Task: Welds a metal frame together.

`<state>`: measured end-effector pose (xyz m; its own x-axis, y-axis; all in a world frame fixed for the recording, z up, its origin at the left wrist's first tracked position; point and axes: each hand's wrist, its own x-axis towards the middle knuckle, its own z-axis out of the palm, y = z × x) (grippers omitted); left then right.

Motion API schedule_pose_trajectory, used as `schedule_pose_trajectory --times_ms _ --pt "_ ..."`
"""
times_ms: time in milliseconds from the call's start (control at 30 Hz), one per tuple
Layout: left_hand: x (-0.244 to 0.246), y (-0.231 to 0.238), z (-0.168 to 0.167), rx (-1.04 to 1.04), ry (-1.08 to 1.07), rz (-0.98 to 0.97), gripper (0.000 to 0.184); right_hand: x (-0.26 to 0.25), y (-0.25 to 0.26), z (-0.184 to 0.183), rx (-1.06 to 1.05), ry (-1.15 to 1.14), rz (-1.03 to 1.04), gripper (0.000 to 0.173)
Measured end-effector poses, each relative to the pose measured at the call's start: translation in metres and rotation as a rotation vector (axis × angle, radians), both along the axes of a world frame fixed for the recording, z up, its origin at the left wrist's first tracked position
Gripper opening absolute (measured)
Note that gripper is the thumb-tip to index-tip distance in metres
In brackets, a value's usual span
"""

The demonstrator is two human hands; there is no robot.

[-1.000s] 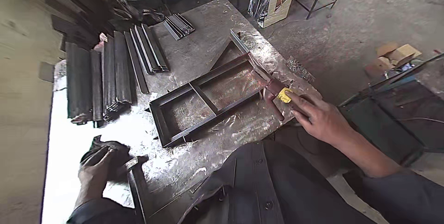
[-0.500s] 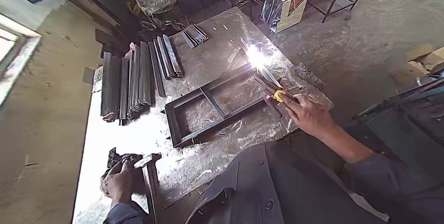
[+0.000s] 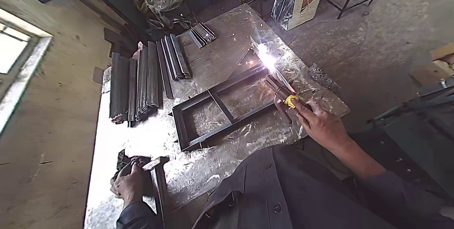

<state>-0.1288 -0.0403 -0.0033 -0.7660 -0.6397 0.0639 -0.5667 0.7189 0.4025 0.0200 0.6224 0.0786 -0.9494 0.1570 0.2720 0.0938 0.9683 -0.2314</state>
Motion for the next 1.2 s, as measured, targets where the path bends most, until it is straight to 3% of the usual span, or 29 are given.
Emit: schedule_pose_trajectory --times_ms 633,1200 --pt "0.001 0.007 0.005 0.011 0.001 0.006 0.048 0.001 0.003 -0.009 0.020 0.027 0.012 0.045" --pt "0.003 0.010 0.008 0.038 0.016 -0.019 0.048 -0.003 0.007 -0.012 -0.098 0.028 0.011 0.046"
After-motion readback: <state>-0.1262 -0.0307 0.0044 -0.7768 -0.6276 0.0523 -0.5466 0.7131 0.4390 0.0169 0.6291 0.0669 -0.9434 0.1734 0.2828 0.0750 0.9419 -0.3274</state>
